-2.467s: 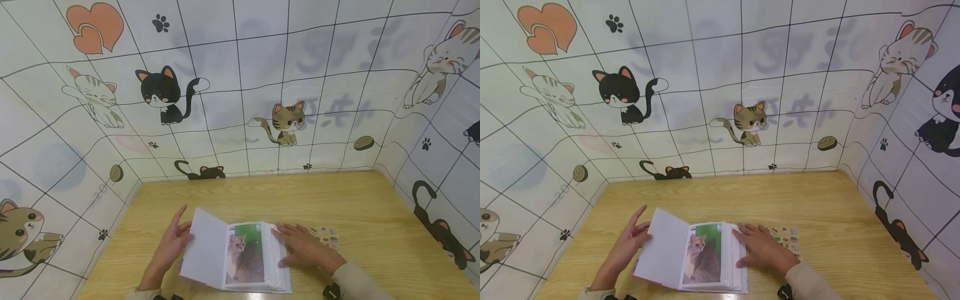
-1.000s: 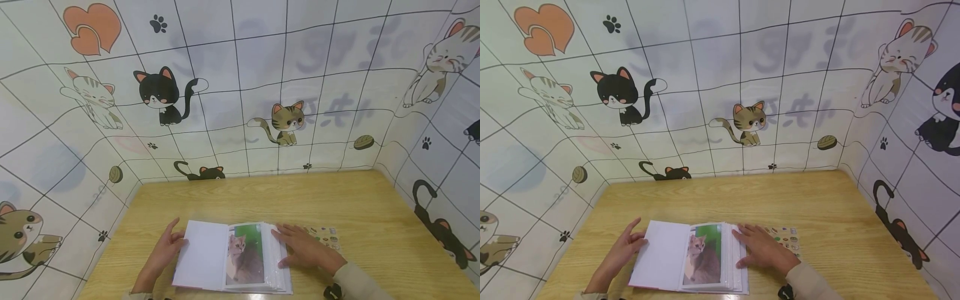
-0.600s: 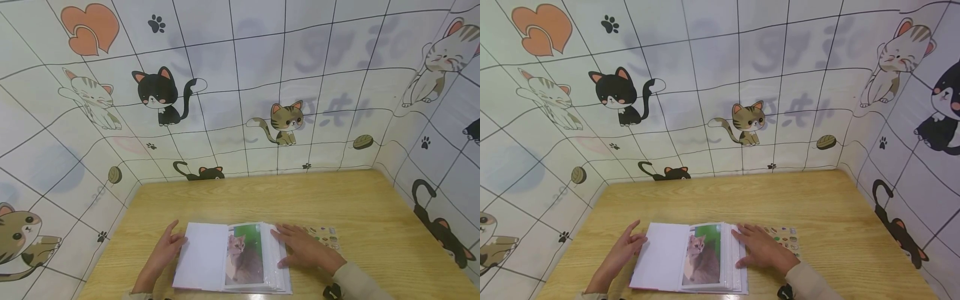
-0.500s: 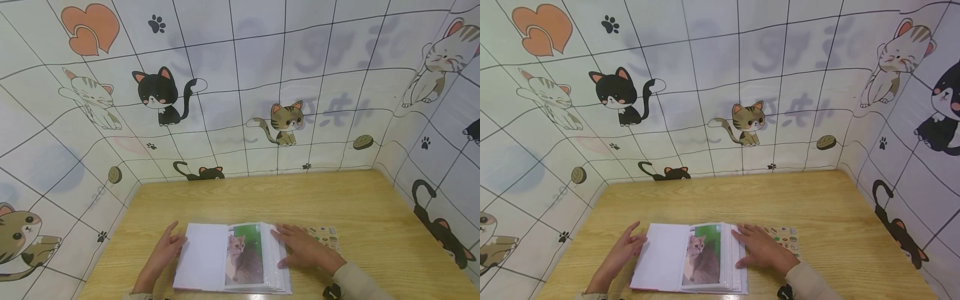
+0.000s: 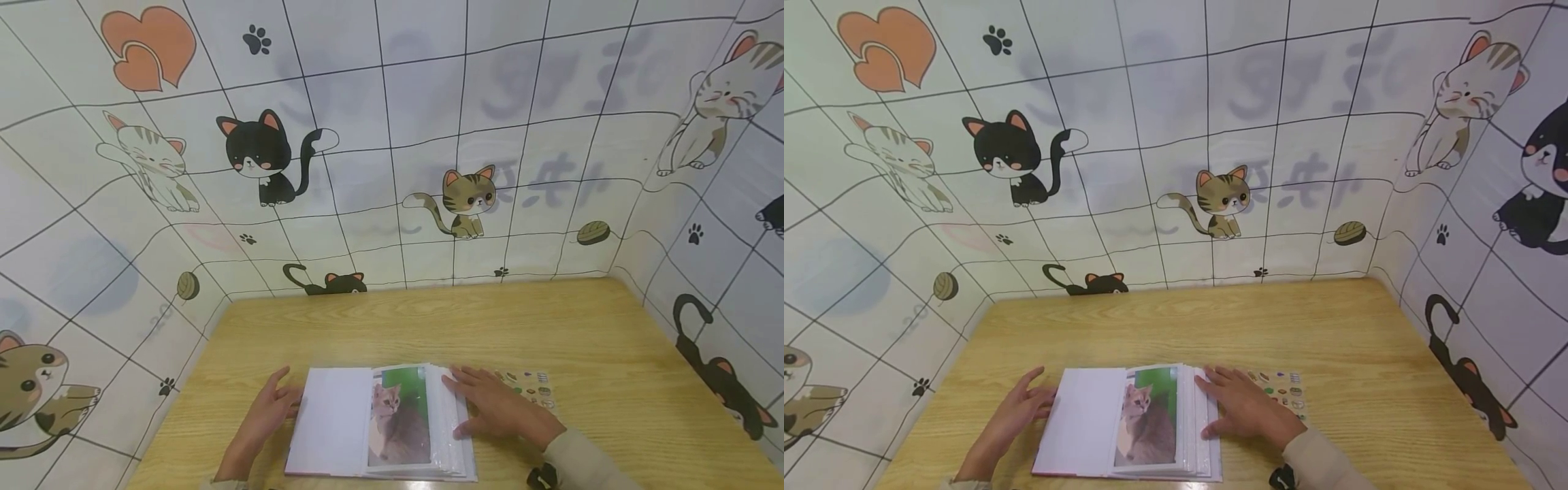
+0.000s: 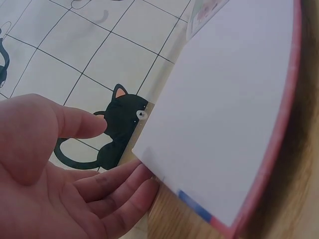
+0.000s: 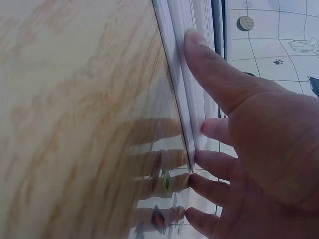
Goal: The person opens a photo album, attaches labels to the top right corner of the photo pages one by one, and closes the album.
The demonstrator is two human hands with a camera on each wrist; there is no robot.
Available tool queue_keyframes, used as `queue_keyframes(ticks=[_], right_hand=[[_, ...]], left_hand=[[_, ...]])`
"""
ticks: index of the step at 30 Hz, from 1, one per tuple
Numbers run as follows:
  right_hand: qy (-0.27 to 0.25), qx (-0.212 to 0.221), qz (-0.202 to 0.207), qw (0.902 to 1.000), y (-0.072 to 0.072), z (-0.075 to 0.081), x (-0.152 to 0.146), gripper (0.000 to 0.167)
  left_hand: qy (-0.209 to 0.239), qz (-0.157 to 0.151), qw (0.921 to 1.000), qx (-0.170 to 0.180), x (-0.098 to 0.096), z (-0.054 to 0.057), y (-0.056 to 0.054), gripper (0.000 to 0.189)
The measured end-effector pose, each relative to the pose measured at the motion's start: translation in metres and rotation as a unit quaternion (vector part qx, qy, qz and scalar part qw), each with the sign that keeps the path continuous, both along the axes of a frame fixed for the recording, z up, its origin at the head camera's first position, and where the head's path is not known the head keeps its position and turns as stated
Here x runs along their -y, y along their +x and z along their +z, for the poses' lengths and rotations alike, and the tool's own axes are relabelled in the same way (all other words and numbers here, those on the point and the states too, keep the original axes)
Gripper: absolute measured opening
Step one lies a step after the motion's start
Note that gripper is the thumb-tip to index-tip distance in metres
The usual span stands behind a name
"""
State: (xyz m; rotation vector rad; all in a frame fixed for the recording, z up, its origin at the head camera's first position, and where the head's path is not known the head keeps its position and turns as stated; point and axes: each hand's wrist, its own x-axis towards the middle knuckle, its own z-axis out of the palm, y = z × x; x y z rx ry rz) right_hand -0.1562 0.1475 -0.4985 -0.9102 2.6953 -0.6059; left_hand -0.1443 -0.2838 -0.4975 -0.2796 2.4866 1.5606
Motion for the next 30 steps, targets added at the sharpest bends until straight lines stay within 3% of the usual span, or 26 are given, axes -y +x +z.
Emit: queue_keyframes(ticks=[10,30], right_hand=[[0.001,-0.008,0.005,1.0000,-0.0002,-0.0022,-0.0010,0.093],[-0.002,-0.006,0.004,1.0000,-0.0009,-0.0023,-0.0013,0.093]], left_hand=[[0.015,0.008,0.9999,-0.003,-0.0002,-0.0027,0.0005,0.060],[-0.005,0.007,0.9998,-0.020,-0.0009,-0.0043,0.0001,0.050]])
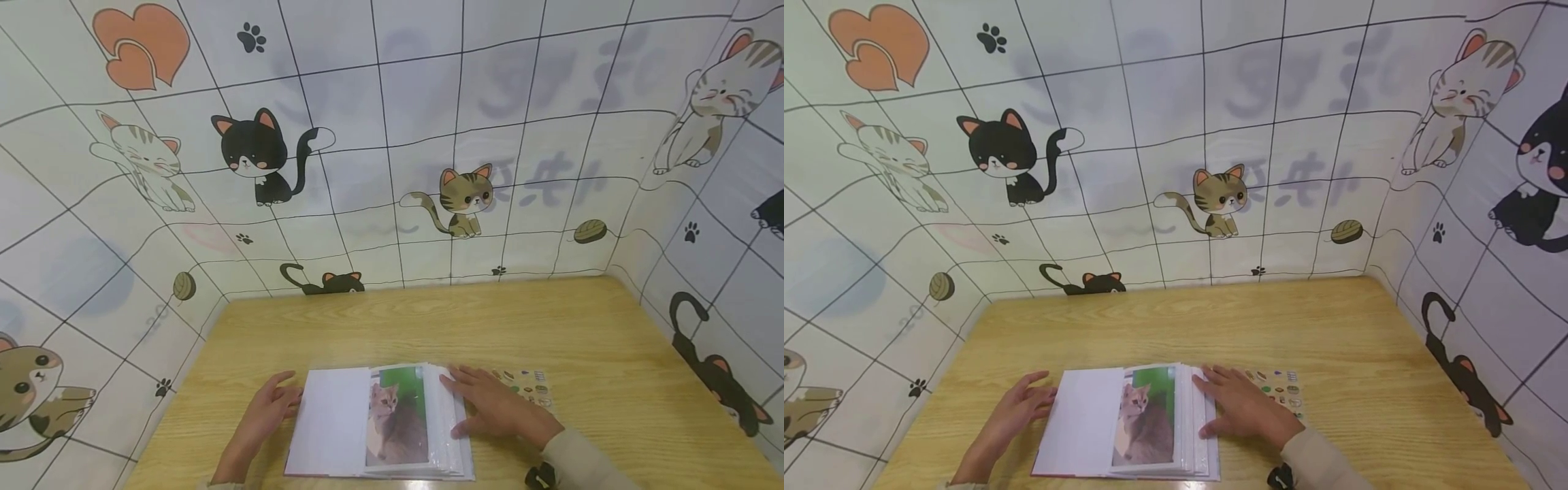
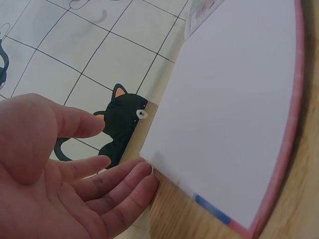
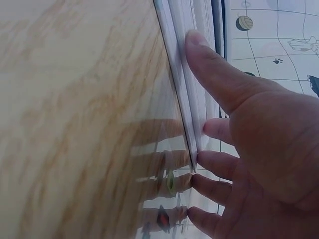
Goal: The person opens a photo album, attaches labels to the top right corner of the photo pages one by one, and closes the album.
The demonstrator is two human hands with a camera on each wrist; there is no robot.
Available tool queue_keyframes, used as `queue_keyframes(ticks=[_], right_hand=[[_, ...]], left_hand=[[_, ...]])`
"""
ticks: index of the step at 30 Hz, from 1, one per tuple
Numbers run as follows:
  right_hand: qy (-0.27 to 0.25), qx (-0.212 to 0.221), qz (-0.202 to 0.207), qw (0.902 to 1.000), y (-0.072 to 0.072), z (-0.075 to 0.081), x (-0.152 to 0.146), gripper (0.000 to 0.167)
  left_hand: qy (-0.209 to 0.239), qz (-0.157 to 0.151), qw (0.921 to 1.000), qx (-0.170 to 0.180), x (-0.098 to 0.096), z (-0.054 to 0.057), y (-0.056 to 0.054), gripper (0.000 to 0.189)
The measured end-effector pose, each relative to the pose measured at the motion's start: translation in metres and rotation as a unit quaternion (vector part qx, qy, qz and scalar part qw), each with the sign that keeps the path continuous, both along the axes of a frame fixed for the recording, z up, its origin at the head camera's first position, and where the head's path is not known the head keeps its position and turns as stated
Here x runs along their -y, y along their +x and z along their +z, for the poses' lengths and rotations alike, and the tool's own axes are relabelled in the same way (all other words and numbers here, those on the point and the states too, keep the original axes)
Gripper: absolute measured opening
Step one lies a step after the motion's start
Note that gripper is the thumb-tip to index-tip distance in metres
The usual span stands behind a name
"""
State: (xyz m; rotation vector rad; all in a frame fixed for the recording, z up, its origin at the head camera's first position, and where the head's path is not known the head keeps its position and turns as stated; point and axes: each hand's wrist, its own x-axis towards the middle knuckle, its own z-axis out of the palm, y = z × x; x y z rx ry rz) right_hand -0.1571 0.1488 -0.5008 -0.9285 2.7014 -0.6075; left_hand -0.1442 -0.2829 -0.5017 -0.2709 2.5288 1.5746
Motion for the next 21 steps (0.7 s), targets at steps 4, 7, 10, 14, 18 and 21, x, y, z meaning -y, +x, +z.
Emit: queue_keyframes(ticks=[4,7,10,14,18,21], right_hand=[[-0.001,-0.008,0.002,1.0000,0.000,-0.002,0.000,0.093],[0.000,-0.012,0.003,0.9999,0.000,-0.003,0.001,0.093],[-0.003,-0.010,0.002,0.9999,0.000,-0.003,0.000,0.094],[-0.007,-0.004,-0.003,1.0000,0.001,-0.003,0.000,0.094],[-0.006,-0.004,-0.007,1.0000,0.002,-0.003,0.001,0.094],[-0.002,-0.005,-0.006,1.0000,0.003,-0.002,0.001,0.093]], left_hand=[[-0.009,0.001,1.0000,0.003,-0.001,0.002,0.000,0.049],[-0.010,0.002,0.9999,-0.002,-0.003,0.003,0.001,0.048],[-0.008,0.000,0.9997,-0.021,-0.006,0.003,0.001,0.045],[-0.022,-0.016,0.9977,-0.062,-0.010,0.002,0.000,0.041],[-0.063,-0.031,0.9930,-0.095,-0.016,0.003,-0.001,0.036],[-0.098,-0.041,0.9882,-0.110,-0.021,0.005,-0.001,0.033]])
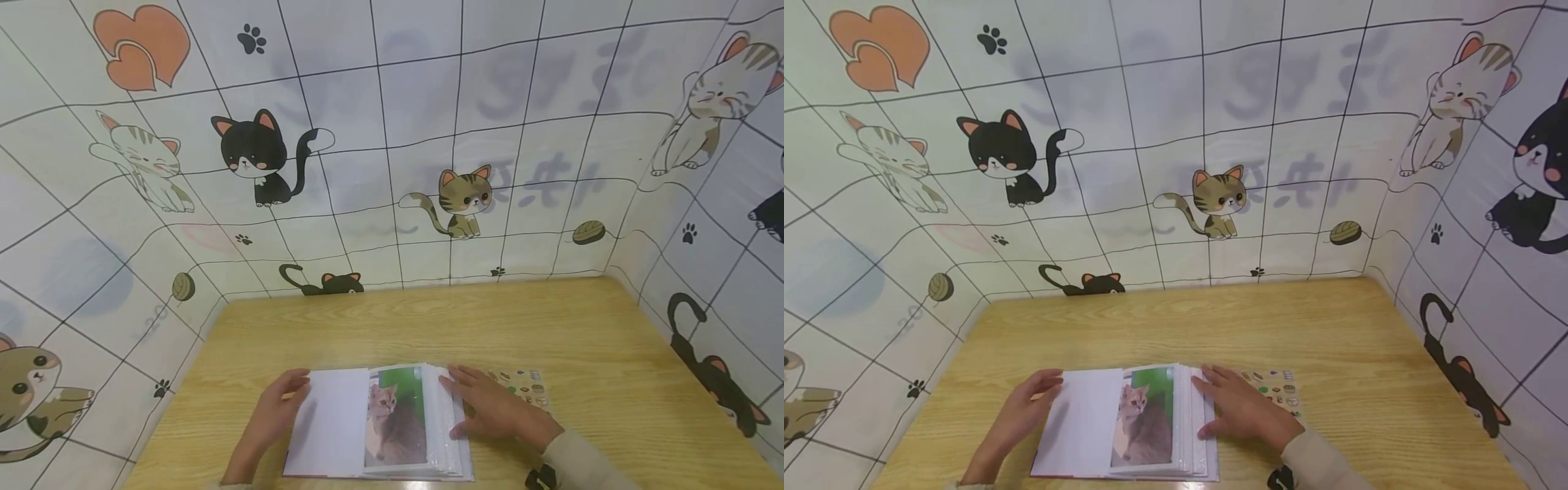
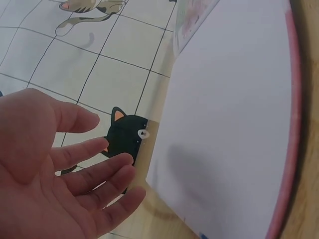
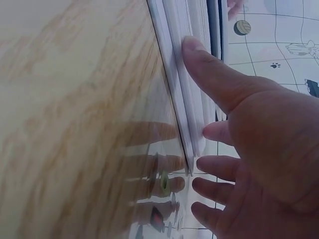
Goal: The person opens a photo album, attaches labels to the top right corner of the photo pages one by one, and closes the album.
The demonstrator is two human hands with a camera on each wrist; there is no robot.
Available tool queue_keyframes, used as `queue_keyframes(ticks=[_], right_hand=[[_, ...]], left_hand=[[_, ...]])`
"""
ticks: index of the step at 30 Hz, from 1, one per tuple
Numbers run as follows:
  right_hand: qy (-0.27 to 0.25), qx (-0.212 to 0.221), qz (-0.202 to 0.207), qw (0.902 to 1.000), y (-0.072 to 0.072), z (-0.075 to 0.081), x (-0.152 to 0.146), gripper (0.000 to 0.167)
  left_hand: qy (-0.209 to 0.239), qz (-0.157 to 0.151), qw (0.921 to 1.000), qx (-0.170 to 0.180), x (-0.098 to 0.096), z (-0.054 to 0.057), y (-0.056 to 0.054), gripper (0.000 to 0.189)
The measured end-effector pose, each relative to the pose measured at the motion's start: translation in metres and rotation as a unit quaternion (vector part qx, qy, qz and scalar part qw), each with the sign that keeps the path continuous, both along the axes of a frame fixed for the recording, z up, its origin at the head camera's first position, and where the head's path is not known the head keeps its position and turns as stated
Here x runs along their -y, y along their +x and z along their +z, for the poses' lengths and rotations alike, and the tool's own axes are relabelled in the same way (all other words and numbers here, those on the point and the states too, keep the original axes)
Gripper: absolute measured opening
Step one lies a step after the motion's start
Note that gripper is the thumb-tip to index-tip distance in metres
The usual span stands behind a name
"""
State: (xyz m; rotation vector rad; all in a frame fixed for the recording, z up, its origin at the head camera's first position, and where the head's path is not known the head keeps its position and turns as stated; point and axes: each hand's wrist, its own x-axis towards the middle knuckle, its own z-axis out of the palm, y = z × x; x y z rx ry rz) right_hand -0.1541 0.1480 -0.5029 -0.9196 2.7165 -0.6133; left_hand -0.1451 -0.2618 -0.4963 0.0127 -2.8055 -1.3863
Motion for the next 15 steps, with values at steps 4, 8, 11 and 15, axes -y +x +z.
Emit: queue_keyframes(ticks=[4,8,11,15], right_hand=[[0.002,0.002,0.002,1.0000,0.001,0.002,0.000,0.092],[0.006,0.007,-0.002,1.0000,0.001,0.002,0.000,0.090],[0.007,0.004,-0.003,1.0000,0.002,0.002,0.000,0.087],[0.006,-0.004,0.002,1.0000,0.003,0.003,0.000,0.084]], left_hand=[[-0.022,-0.005,0.9996,-0.016,-0.007,0.003,0.000,0.032],[-0.037,-0.009,0.9989,-0.027,-0.013,0.005,0.000,0.033],[-0.048,-0.015,0.9981,-0.035,-0.017,0.007,0.001,0.032],[-0.046,-0.023,0.9975,-0.048,-0.022,0.009,0.002,0.032]])
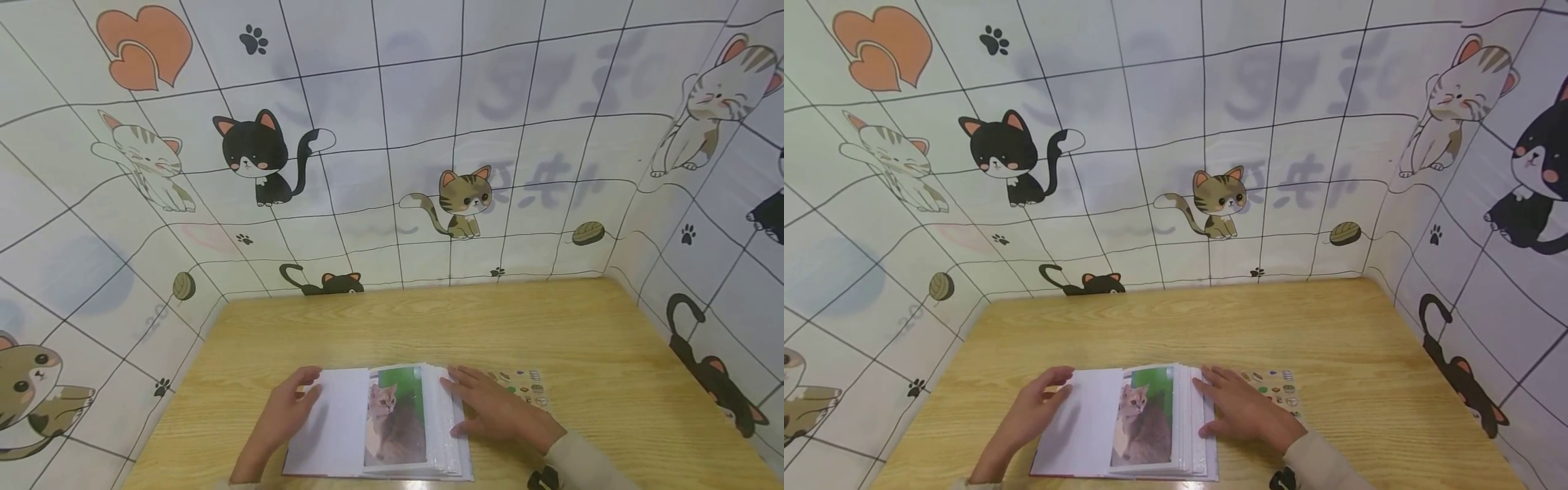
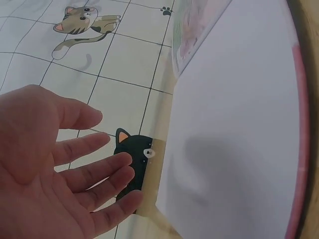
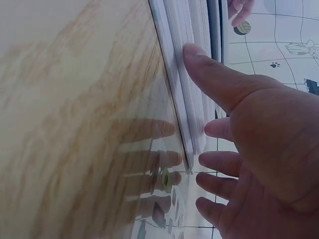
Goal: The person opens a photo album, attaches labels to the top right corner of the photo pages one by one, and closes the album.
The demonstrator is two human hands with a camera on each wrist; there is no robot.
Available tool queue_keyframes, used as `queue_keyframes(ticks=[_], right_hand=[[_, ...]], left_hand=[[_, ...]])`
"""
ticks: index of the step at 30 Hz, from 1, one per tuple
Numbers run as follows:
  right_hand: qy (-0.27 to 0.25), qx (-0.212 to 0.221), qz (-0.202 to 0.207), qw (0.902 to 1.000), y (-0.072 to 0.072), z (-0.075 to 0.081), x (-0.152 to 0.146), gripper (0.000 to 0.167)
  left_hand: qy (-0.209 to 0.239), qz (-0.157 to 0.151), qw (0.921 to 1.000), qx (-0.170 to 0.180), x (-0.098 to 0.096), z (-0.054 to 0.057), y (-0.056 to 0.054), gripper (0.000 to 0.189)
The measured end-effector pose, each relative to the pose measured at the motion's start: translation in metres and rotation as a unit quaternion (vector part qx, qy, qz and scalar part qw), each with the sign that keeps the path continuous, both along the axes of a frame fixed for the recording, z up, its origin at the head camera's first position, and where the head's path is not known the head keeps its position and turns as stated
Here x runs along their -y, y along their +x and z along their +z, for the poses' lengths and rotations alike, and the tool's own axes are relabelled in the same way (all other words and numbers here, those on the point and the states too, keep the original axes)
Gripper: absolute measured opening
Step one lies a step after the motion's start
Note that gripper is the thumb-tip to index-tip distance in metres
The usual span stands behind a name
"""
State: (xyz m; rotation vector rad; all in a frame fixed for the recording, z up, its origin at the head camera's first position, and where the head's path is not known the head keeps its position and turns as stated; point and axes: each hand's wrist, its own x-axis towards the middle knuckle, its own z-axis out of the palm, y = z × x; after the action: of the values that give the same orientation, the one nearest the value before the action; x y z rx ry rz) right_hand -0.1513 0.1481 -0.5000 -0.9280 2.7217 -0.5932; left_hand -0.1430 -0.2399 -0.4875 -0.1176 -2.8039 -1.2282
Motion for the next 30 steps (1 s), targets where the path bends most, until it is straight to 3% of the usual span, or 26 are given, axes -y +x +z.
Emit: queue_keyframes(ticks=[11,19,25,30], right_hand=[[-0.010,-0.026,0.010,0.9996,0.002,-0.001,-0.005,0.082],[-0.014,-0.047,0.002,0.9988,0.003,0.000,-0.015,0.082],[-0.014,-0.080,0.015,0.9966,0.000,0.000,-0.028,0.071],[-0.018,-0.055,0.000,0.9983,-0.001,0.002,-0.037,0.067]], left_hand=[[-0.034,-0.031,0.9979,-0.046,-0.023,0.001,-0.001,0.030],[-0.047,-0.078,0.9926,-0.080,-0.044,0.006,0.003,0.030],[-0.054,-0.126,0.9807,-0.139,-0.061,0.008,0.007,0.033],[-0.061,-0.165,0.9676,-0.181,-0.074,0.009,0.010,0.033]])
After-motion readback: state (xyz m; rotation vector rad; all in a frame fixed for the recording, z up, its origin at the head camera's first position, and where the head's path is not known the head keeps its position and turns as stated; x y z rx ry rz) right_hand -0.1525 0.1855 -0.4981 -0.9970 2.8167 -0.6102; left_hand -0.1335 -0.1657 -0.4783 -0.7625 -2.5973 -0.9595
